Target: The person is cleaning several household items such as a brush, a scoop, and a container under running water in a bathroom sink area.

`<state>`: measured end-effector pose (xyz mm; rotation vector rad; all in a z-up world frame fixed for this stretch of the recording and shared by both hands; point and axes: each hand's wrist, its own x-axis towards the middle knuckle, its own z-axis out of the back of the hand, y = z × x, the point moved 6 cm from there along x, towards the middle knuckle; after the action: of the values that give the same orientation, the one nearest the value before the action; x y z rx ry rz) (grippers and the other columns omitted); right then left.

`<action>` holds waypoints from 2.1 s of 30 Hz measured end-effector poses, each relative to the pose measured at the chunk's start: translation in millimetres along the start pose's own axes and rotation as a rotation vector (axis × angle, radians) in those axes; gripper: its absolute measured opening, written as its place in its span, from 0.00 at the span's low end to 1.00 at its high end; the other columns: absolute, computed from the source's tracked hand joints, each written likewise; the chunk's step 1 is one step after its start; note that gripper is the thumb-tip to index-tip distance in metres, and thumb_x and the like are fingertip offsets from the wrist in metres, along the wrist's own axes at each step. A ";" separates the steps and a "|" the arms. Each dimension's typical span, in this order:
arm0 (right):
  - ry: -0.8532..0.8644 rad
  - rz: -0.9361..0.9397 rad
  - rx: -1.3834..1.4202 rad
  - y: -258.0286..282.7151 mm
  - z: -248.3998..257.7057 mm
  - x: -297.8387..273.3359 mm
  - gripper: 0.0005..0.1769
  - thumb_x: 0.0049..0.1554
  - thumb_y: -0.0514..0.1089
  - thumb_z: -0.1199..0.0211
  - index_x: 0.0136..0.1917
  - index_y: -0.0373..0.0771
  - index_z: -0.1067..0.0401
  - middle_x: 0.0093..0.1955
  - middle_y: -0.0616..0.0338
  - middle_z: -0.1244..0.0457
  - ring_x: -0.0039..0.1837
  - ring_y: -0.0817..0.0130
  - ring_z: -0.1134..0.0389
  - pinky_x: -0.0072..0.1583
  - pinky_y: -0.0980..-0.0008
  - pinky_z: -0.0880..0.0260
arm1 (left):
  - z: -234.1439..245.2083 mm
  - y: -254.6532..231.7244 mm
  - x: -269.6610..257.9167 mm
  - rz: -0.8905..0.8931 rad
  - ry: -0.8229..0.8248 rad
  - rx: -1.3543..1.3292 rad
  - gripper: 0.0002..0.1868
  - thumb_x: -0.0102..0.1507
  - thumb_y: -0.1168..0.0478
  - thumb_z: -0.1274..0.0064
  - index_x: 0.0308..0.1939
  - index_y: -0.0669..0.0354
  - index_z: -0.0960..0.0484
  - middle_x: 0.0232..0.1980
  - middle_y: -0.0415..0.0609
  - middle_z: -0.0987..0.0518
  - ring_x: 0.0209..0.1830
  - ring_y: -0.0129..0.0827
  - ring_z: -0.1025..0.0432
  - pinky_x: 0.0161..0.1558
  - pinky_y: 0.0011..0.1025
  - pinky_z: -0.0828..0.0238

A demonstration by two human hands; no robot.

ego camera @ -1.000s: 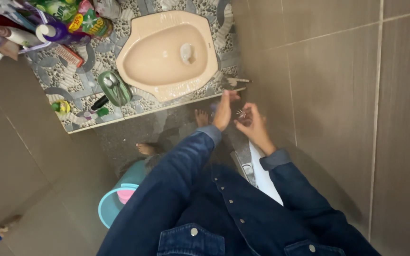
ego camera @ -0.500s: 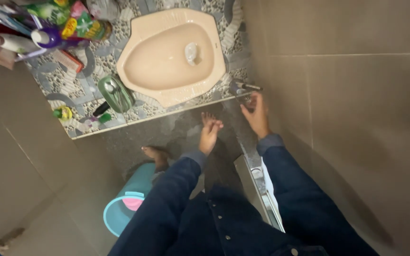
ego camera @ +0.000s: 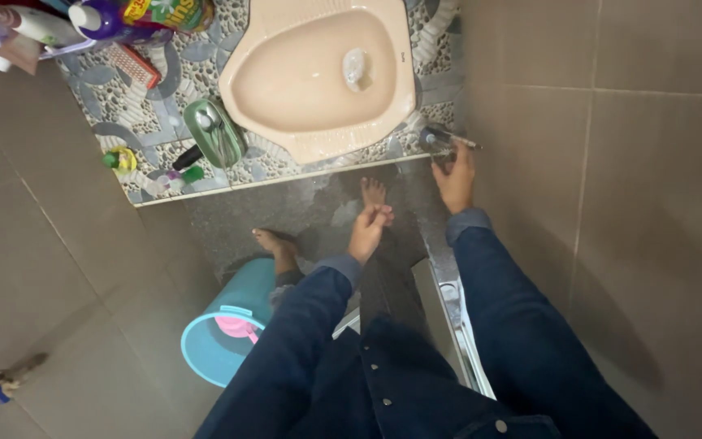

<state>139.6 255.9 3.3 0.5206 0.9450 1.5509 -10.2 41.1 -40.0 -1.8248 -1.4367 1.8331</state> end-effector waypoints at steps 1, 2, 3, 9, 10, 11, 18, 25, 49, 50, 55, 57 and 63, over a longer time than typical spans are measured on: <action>-0.002 0.009 -0.002 5.7 3.0 -1.5 0.37 0.52 0.32 0.26 0.71 0.35 0.38 0.63 0.44 0.37 0.57 0.54 0.31 0.53 0.63 0.26 | 0.0 3.2 3.3 -0.009 0.001 -0.004 0.12 0.71 0.64 0.54 0.54 0.68 0.22 0.48 0.53 0.18 0.48 0.35 0.23 0.53 0.33 0.26; -0.006 -0.024 -0.001 9.3 6.1 -3.2 0.39 0.51 0.33 0.27 0.73 0.35 0.39 0.65 0.43 0.38 0.57 0.54 0.31 0.53 0.63 0.27 | -0.4 5.9 6.5 -0.020 0.012 -0.025 0.12 0.71 0.64 0.55 0.54 0.68 0.22 0.48 0.52 0.19 0.48 0.34 0.23 0.52 0.32 0.25; -0.008 -0.056 -0.001 12.9 9.9 -4.5 0.41 0.51 0.33 0.28 0.74 0.35 0.40 0.67 0.43 0.39 0.57 0.55 0.32 0.53 0.63 0.27 | -1.9 8.6 9.9 -0.032 0.022 -0.048 0.12 0.71 0.64 0.55 0.54 0.68 0.23 0.48 0.51 0.19 0.48 0.34 0.23 0.52 0.32 0.25; -0.038 0.104 -0.192 63.3 25.7 -28.2 0.35 0.53 0.33 0.28 0.71 0.35 0.37 0.62 0.44 0.39 0.60 0.51 0.34 0.59 0.58 0.30 | -16.2 -25.1 12.3 0.094 -0.036 -0.040 0.12 0.73 0.62 0.56 0.54 0.66 0.23 0.48 0.50 0.18 0.45 0.33 0.23 0.47 0.32 0.28; -0.026 0.124 -0.199 71.2 23.2 -34.6 0.35 0.53 0.33 0.28 0.71 0.35 0.37 0.62 0.44 0.39 0.60 0.51 0.34 0.59 0.58 0.30 | -16.7 -12.0 18.5 0.084 -0.046 -0.060 0.12 0.73 0.62 0.56 0.54 0.66 0.23 0.48 0.50 0.18 0.45 0.33 0.23 0.47 0.32 0.28; 0.008 0.100 -0.174 76.5 19.5 -35.7 0.33 0.53 0.34 0.29 0.70 0.36 0.35 0.61 0.45 0.38 0.59 0.53 0.33 0.58 0.59 0.30 | -18.4 -0.8 27.4 0.073 -0.062 -0.103 0.11 0.72 0.63 0.55 0.53 0.65 0.23 0.48 0.50 0.19 0.44 0.34 0.23 0.45 0.33 0.26; 0.315 0.208 -0.140 120.2 -36.2 -34.1 0.21 0.55 0.35 0.30 0.61 0.34 0.29 0.57 0.47 0.34 0.55 0.57 0.30 0.56 0.63 0.28 | 3.2 8.8 55.9 -0.107 -0.222 -0.334 0.08 0.71 0.64 0.51 0.49 0.66 0.22 0.48 0.52 0.19 0.43 0.35 0.20 0.43 0.33 0.20; 0.592 0.250 -0.143 158.4 -144.4 -30.1 0.13 0.55 0.35 0.31 0.54 0.33 0.26 0.48 0.50 0.31 0.49 0.60 0.27 0.52 0.65 0.27 | 91.2 -5.0 34.0 -0.039 -0.421 -0.454 0.12 0.70 0.57 0.48 0.50 0.62 0.19 0.41 0.50 0.17 0.39 0.33 0.23 0.38 0.27 0.27; 0.526 0.015 -0.523 111.3 -436.3 -37.7 0.21 0.53 0.56 0.28 0.44 0.33 0.20 0.40 0.44 0.29 0.45 0.48 0.26 0.49 0.55 0.28 | 261.8 86.8 82.8 0.048 -0.523 -0.549 0.10 0.71 0.59 0.54 0.52 0.57 0.21 0.46 0.44 0.17 0.44 0.29 0.22 0.42 0.26 0.27; 0.533 0.008 -0.541 107.5 -439.4 -36.4 0.22 0.54 0.56 0.28 0.43 0.33 0.20 0.39 0.43 0.29 0.44 0.47 0.26 0.49 0.54 0.27 | 265.4 85.1 80.7 0.089 -0.525 -0.518 0.10 0.71 0.59 0.54 0.52 0.57 0.20 0.46 0.44 0.16 0.44 0.29 0.22 0.41 0.26 0.29; 0.538 0.030 -0.558 90.7 -439.8 -36.6 0.21 0.53 0.56 0.30 0.38 0.34 0.20 0.34 0.41 0.32 0.41 0.44 0.27 0.47 0.52 0.27 | 269.4 86.3 65.2 0.128 -0.518 -0.484 0.11 0.71 0.58 0.54 0.52 0.56 0.19 0.47 0.44 0.16 0.45 0.28 0.22 0.43 0.25 0.29; 0.549 0.059 -0.565 78.8 -444.7 -33.2 0.21 0.54 0.54 0.30 0.34 0.32 0.22 0.32 0.40 0.33 0.39 0.43 0.28 0.45 0.50 0.29 | 267.1 105.7 75.1 0.147 -0.509 -0.502 0.11 0.71 0.56 0.54 0.52 0.55 0.20 0.46 0.44 0.16 0.42 0.28 0.22 0.42 0.26 0.30; 0.698 -0.080 -0.059 61.1 -439.0 -34.4 0.13 0.62 0.46 0.38 0.44 0.32 0.25 0.35 0.52 0.34 0.36 0.61 0.32 0.41 0.62 0.33 | 273.3 67.1 72.8 0.094 -0.539 -0.491 0.11 0.71 0.56 0.53 0.51 0.56 0.20 0.45 0.45 0.16 0.42 0.29 0.21 0.40 0.26 0.30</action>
<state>-228.6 101.9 -192.7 -0.1256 1.4136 1.7092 -225.8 -74.4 -197.0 -1.6682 -2.1843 2.2960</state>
